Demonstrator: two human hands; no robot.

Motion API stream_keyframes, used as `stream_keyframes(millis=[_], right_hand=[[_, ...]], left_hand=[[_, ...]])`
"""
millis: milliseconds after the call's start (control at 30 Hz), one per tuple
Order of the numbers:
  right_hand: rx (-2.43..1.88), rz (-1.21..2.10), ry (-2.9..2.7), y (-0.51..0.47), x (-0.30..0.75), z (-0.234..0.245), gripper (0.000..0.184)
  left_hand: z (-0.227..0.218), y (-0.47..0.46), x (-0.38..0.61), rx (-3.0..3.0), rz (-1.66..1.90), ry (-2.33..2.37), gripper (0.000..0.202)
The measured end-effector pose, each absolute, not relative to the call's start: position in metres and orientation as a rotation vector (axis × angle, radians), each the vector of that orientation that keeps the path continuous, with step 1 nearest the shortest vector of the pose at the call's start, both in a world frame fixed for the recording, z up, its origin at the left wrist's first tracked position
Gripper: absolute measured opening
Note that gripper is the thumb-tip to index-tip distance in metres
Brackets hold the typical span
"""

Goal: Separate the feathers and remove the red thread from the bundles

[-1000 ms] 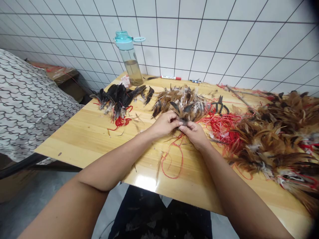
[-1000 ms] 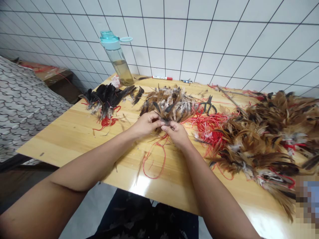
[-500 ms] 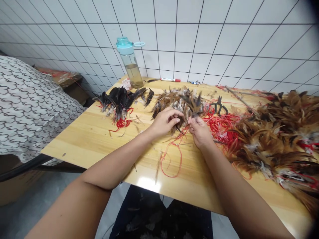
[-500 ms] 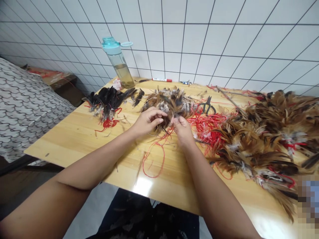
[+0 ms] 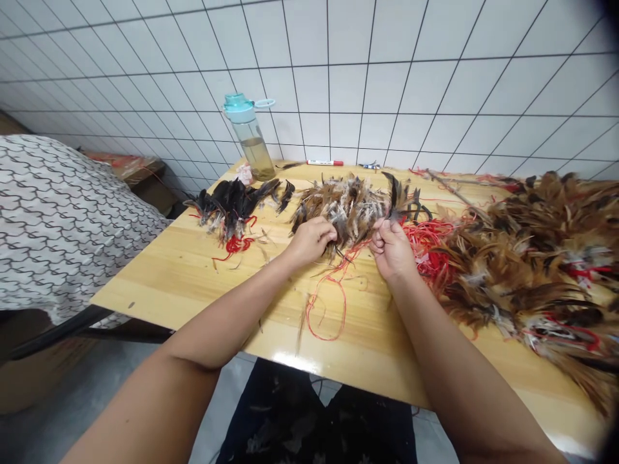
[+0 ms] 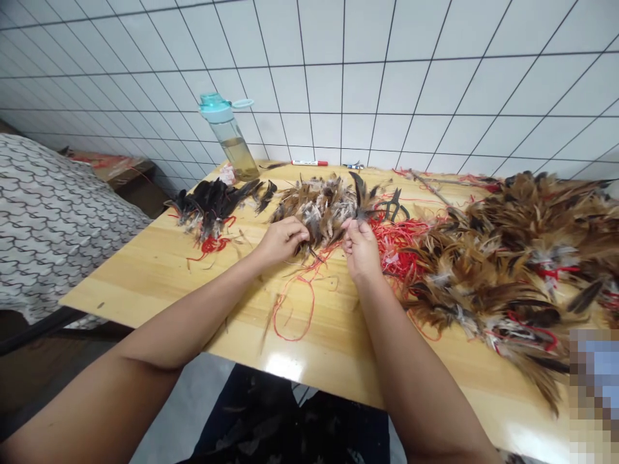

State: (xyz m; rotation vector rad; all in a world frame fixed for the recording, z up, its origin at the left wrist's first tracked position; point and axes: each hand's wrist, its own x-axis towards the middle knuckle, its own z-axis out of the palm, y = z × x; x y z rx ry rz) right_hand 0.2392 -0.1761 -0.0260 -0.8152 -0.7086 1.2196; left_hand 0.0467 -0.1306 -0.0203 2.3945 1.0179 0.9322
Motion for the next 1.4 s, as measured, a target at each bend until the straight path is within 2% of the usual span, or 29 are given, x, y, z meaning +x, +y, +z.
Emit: stream_keyframes(millis=[267,467,733,867,1033,1200,1300,1400], right_hand=[[-0.826,1.059,-0.535,-0.170,0.263,-0.026,0.026],[-0.853,0.896,-0.435,-0.169,0.278,-0.020,0.024],[-0.842,0.779,-0.371,-0.173,0.298,-0.010,0.014],[-0.821,0.719,-0.301,-0.177,0.316,-0.003,0.017],[-0.815,0.666,-0.350,-0.180,0.328,-0.002,0.016],[-0.977,0.515,-0.637,-0.176,0.304,-0.008,0.023],[-0.953,0.723,-0.764,-0.177,0.278,-0.007,0.029],[-0.905,1.031,-0.832,-0.183,0.255,-0.001,0.029]], left_hand=[[-0.017,-0.114,0.029,1.864,1.163,1.268,0.014],[-0.022,-0.104,0.021,1.325,1.315,1.157,0.008],[-0.020,-0.093,0.011,0.948,1.470,1.050,0.009],[-0.022,-0.088,0.006,0.884,1.509,1.096,0.006],[-0.024,-0.085,0.001,1.120,1.446,1.281,0.009],[-0.011,-0.100,0.006,2.004,1.455,1.565,0.041],[0.000,-0.121,0.019,2.296,1.505,1.370,0.034],[0.008,-0.143,0.036,2.296,1.370,1.087,0.030]])
